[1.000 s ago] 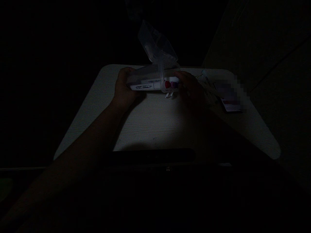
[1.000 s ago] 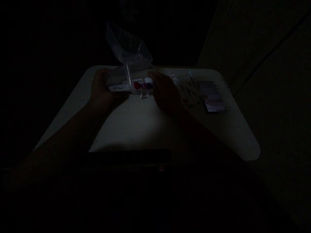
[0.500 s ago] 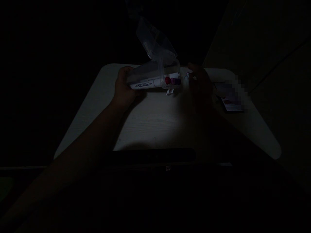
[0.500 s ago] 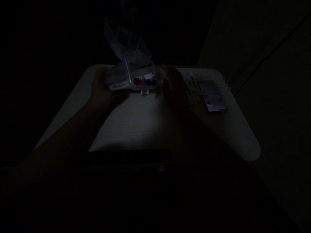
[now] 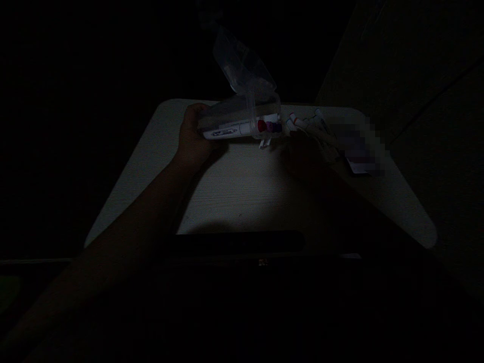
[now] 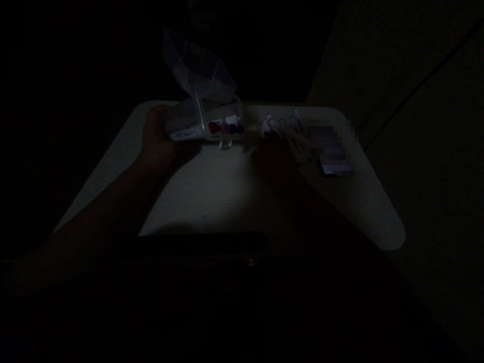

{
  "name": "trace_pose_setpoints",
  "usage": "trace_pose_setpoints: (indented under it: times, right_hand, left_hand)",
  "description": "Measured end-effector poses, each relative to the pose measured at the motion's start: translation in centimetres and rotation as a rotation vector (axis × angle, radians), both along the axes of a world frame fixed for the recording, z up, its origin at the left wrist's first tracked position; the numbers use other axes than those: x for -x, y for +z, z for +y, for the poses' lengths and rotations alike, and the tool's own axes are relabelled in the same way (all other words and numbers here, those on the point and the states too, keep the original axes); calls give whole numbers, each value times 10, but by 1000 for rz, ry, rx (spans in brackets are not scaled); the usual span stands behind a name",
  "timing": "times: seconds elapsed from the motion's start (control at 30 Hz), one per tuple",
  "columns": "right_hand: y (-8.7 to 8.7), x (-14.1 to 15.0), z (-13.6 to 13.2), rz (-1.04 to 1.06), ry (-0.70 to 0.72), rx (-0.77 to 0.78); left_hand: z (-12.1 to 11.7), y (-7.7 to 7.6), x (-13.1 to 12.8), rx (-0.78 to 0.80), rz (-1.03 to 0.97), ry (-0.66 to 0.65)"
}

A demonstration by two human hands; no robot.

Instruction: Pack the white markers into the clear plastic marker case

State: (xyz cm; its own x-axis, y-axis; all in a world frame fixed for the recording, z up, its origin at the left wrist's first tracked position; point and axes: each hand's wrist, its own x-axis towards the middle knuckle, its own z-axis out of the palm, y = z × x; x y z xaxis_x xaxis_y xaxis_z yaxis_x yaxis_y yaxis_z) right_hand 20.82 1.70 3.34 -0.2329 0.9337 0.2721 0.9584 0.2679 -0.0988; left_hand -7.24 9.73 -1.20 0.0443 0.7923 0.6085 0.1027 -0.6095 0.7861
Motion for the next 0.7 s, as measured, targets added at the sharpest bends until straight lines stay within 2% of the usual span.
trace_pose_setpoints:
  times: [0.17,0.37,0.5,0.57,0.7]
  right_hand:
    - [-3,0,1,-24,1,-39]
    - [-1,1,3,-10,49,-13]
    - [0,-2,6,42,-46,-73]
    - [2,-2,6,48,-71,-54]
    - [9,1,3,79,16,26]
  left_hand:
    - [7,-4,2,-17,-10,8]
    - [6,-3,3,-22,3,11]
    - [6,-2,2,-21,7,23]
    - [9,-3,2,-25,9,29]
    - [12,-5,2,-20,-10,22]
